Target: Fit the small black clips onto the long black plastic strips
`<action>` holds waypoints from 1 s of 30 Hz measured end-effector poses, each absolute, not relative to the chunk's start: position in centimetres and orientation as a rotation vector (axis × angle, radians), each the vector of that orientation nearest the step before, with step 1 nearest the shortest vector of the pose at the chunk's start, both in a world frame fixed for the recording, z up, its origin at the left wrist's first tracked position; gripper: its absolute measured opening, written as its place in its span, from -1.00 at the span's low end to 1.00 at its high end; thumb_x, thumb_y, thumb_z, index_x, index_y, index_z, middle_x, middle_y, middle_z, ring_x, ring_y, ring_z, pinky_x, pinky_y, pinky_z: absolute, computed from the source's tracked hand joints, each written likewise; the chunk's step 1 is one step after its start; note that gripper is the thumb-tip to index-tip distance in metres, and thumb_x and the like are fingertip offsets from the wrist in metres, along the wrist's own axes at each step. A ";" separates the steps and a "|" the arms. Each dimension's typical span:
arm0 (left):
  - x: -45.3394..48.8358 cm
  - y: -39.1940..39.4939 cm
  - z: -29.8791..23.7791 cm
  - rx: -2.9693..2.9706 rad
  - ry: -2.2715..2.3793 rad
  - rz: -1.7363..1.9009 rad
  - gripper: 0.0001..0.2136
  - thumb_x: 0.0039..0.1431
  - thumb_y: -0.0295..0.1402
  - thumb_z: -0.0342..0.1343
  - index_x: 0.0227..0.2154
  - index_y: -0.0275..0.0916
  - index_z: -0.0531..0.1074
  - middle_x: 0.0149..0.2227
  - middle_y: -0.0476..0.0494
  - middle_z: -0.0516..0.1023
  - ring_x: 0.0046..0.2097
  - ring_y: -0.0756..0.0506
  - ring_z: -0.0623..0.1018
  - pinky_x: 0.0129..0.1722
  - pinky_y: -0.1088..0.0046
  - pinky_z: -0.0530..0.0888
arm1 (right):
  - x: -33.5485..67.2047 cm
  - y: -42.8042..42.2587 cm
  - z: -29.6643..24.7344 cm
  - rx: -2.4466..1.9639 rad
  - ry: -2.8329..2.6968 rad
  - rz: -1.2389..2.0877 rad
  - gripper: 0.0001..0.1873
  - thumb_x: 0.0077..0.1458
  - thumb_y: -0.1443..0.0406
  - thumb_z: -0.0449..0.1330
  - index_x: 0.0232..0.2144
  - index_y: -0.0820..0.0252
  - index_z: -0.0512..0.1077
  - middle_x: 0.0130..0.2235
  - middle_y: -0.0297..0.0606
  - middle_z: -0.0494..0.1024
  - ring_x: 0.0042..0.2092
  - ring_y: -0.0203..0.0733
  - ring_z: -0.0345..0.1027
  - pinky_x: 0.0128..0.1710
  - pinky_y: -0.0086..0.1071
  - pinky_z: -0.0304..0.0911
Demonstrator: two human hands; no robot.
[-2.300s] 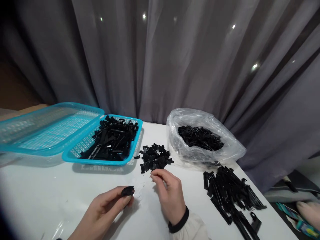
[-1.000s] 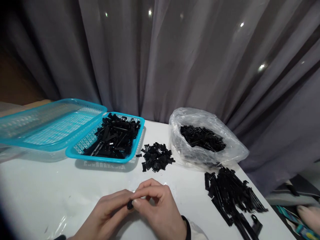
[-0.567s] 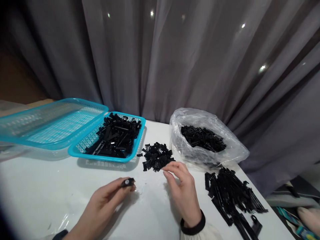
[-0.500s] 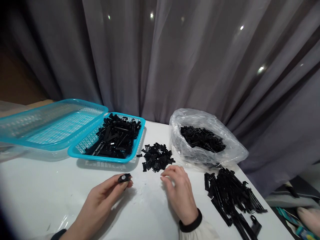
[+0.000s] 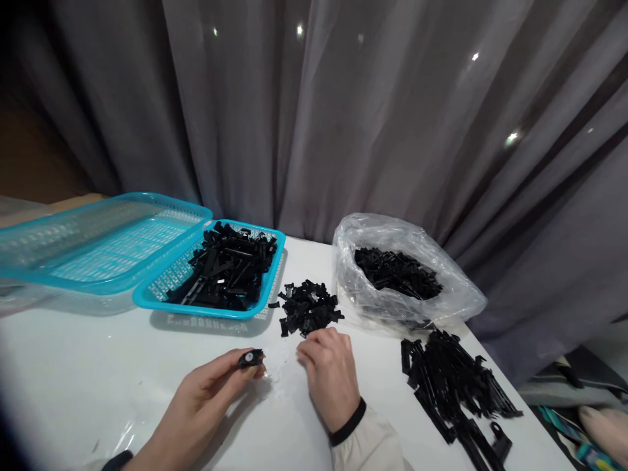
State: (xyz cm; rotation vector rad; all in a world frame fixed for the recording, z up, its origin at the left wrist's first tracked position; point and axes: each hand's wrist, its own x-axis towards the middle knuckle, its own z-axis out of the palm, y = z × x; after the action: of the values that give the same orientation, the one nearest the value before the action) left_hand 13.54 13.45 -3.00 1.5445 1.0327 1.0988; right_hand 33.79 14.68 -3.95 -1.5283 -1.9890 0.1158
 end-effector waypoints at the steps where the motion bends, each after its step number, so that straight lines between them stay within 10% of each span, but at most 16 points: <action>1: 13.6 13.4 -2.9 1.541 1.024 1.097 -0.80 0.25 -0.27 0.02 -0.37 -0.25 0.47 -0.36 -0.08 0.53 -0.29 -0.06 0.49 -0.29 0.56 0.40 | 34.3 14.8 -3.9 -1.542 -1.964 0.110 -0.85 0.09 0.49 0.21 -0.39 0.16 0.49 -0.29 -0.30 0.50 -0.18 -0.15 0.29 -0.19 -0.27 0.04; 30: 13.4 13.5 -3.1 1.515 0.997 1.079 -0.80 0.26 -0.26 0.02 -0.35 -0.23 0.47 -0.37 -0.05 0.53 -0.29 -0.05 0.48 -0.29 0.58 0.39 | 32.3 14.5 -4.0 -1.571 -2.185 0.026 -0.86 0.19 0.34 0.14 -0.24 0.06 0.48 -0.30 -0.26 0.38 -0.22 -0.12 0.22 -0.26 -0.26 -0.01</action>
State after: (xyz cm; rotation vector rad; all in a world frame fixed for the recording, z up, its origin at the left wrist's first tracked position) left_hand 13.44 13.48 -3.10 1.5155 0.9967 1.0793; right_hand 32.31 14.49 -3.97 -1.5708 -2.1851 0.0257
